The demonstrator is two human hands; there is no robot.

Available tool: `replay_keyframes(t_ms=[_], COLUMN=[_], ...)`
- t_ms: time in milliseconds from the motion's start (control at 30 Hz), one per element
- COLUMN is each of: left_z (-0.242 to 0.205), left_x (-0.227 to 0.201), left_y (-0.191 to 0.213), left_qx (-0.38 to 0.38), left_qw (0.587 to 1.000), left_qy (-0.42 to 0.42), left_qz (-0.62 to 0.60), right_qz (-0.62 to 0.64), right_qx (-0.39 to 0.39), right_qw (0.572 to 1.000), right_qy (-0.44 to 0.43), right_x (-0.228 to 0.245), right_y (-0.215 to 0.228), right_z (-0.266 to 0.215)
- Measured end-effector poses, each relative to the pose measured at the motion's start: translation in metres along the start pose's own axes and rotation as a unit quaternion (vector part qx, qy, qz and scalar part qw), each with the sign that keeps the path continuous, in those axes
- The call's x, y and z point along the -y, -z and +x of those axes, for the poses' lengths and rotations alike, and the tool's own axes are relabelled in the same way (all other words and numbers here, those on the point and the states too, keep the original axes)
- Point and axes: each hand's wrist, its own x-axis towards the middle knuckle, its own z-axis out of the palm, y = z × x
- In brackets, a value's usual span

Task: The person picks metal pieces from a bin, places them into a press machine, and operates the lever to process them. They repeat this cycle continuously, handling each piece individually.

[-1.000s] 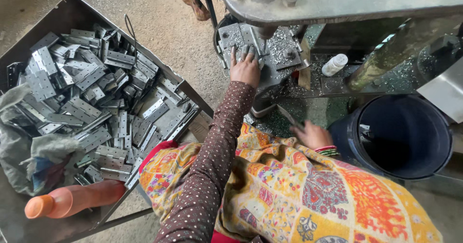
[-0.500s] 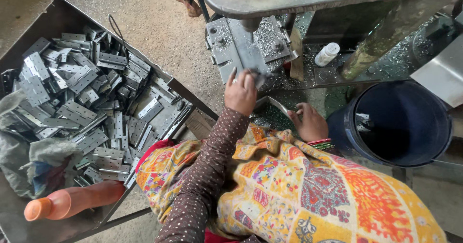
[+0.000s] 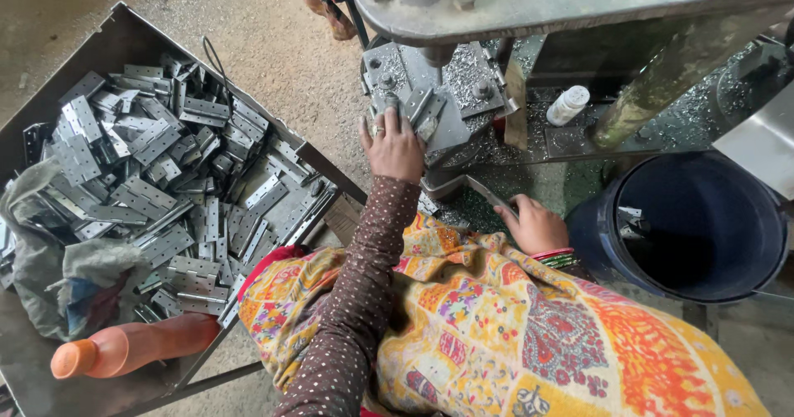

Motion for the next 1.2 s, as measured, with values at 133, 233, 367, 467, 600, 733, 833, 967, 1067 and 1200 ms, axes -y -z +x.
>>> replay_keyframes(t_ms=[133, 233, 367, 467, 600, 733, 833, 967, 1067, 1200], left_z=[-0.010, -0.018, -0.003, 0.007, 0.004, 0.002, 0.007, -0.002, 0.007, 0.018], left_x=[-0.011, -0.029, -0.043, -0.045, -0.044, -0.044, -0.039, -0.038, -0.037, -0.036], left_y=[0.003, -0.008, -0.030, -0.039, -0.037, -0.029, -0.025, -0.023, -0.022, -0.023], left_qx=[0.034, 0.015, -0.040, -0.046, -0.032, -0.016, -0.002, 0.003, 0.024, 0.033], left_qw=[0.998, 0.996, 0.997, 0.998, 0.998, 0.998, 0.997, 0.997, 0.996, 0.997], left_qy=[-0.055, -0.084, -0.052, -0.043, -0.044, -0.053, -0.057, -0.061, -0.059, -0.051], left_qz=[0.018, -0.024, -0.028, -0.032, -0.026, -0.027, -0.046, -0.037, -0.054, -0.048], right_qz=[-0.041, -0.057, -0.077, -0.076, -0.092, -0.058, -0.051, -0.020, -0.036, -0.126], right_qx=[0.027, 0.038, 0.050, 0.049, 0.066, 0.145, 0.128, 0.128, 0.190, 0.146], right_qw=[0.999, 0.997, 0.996, 0.995, 0.993, 0.987, 0.990, 0.992, 0.980, 0.981], right_qy=[0.005, 0.018, 0.024, 0.033, 0.023, -0.043, -0.028, -0.007, -0.037, -0.025], right_x=[0.000, 0.000, -0.003, -0.007, -0.022, -0.049, -0.066, -0.070, -0.053, -0.037], right_y=[-0.001, -0.004, -0.004, -0.007, -0.026, -0.070, -0.102, -0.102, -0.067, -0.038], right_z=[0.005, 0.003, 0.004, 0.007, 0.007, 0.003, 0.013, 0.010, 0.019, 0.023])
